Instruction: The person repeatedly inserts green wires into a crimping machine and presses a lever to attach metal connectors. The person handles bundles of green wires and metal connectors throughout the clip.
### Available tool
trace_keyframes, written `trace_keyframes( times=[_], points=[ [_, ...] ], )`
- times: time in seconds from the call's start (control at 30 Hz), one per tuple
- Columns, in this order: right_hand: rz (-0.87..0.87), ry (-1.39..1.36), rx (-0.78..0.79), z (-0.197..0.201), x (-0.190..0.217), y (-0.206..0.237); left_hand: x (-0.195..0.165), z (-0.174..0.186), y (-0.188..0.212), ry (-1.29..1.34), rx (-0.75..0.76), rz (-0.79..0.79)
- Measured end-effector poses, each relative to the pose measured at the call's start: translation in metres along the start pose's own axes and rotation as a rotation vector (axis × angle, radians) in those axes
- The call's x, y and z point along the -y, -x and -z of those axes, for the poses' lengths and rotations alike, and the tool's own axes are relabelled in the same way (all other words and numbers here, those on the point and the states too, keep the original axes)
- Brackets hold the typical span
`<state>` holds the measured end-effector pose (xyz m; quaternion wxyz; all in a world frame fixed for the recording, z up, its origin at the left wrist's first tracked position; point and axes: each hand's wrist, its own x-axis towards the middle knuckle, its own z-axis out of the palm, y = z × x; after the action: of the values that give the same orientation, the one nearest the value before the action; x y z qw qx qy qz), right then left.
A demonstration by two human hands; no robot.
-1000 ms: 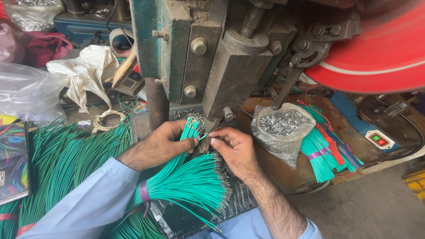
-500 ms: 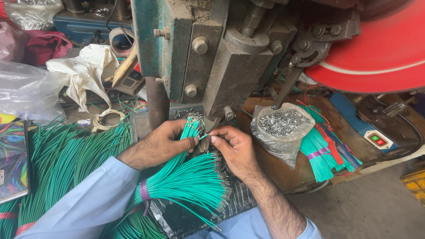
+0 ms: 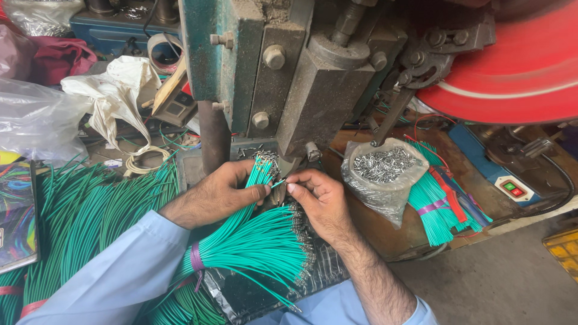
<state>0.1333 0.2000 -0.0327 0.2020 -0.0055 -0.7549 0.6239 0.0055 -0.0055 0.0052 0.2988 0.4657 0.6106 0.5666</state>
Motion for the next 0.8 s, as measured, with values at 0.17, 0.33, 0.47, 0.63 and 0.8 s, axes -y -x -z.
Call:
trace_keyframes(
  times=[0.17,0.33,0.47,0.63,0.8],
  points=[
    [0.017,-0.029,0.002,0.0,0.0,0.002,-0.003,-0.001,0.001,-0.045,-0.017,-0.012],
    [0.068,-0.035,-0.002,0.002,-0.003,0.005,-0.002,-0.001,0.002,-0.138,-0.022,-0.053],
    [0.068,-0.042,-0.001,0.001,-0.003,0.011,-0.001,-0.003,0.009,-0.213,-0.055,-0.091],
    [0.053,-0.006,-0.011,0.001,-0.001,0.003,-0.006,0.001,0.007,-0.177,-0.043,-0.099],
    [0.071,-0.039,0.004,0.003,-0.003,-0.001,-0.002,0.003,0.002,-0.091,-0.033,-0.13]
  ],
)
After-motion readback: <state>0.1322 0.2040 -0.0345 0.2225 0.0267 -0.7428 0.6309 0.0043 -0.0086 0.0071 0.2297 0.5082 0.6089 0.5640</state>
